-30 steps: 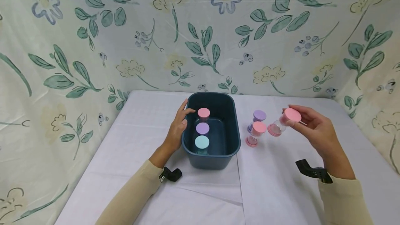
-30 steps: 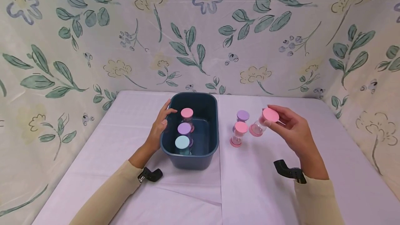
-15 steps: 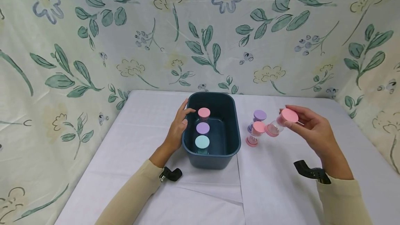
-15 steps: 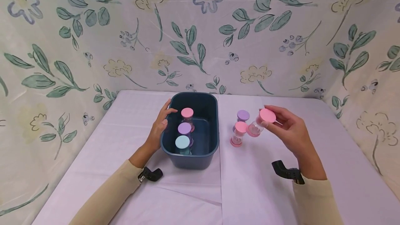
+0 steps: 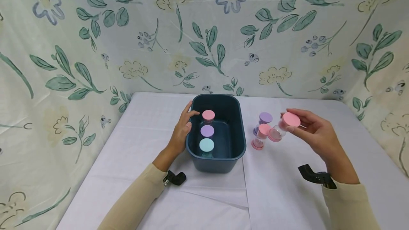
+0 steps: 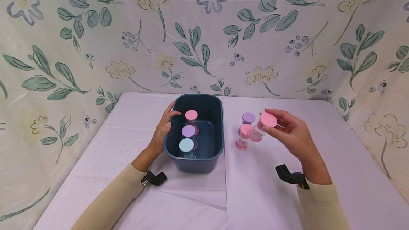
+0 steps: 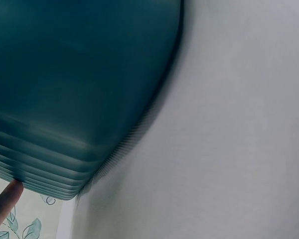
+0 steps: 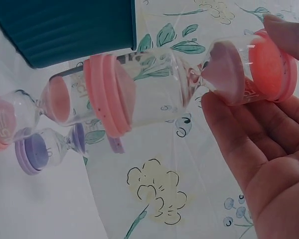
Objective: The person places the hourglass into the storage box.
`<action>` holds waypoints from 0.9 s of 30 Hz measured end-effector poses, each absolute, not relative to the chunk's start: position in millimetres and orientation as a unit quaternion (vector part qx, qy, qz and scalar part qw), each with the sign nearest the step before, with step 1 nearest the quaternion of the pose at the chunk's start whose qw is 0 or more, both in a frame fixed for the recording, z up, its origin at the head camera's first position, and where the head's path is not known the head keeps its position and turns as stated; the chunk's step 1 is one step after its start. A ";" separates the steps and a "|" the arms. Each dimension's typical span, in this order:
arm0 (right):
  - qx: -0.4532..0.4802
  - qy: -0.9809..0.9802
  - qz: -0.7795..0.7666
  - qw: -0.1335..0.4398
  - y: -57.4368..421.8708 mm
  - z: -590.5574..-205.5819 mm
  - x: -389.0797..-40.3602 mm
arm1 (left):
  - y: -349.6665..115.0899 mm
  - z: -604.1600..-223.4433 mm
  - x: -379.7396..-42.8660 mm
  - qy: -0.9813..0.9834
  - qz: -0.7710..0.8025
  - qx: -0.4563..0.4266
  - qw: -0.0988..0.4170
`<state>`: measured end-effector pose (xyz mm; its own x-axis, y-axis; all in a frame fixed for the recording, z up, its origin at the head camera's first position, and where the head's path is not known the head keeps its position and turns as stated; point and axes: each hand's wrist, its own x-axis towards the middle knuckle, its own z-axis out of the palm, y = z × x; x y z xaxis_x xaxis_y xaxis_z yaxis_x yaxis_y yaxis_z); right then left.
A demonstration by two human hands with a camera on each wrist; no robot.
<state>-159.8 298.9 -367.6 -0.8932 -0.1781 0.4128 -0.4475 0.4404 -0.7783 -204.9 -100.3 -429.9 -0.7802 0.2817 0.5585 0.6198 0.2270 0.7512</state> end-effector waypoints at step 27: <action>0.206 -0.833 0.500 0.117 280.8 -365.2 -157.6 | -106.5 -456.6 -227.4 -0.766 -0.552 -0.290 0.160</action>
<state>-157.6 280.8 -365.2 -0.8876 -0.2270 0.4009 -0.4605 0.4140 -0.7852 -227.4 -106.5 -456.6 -0.7807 0.2682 0.5644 0.6203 0.2232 0.7519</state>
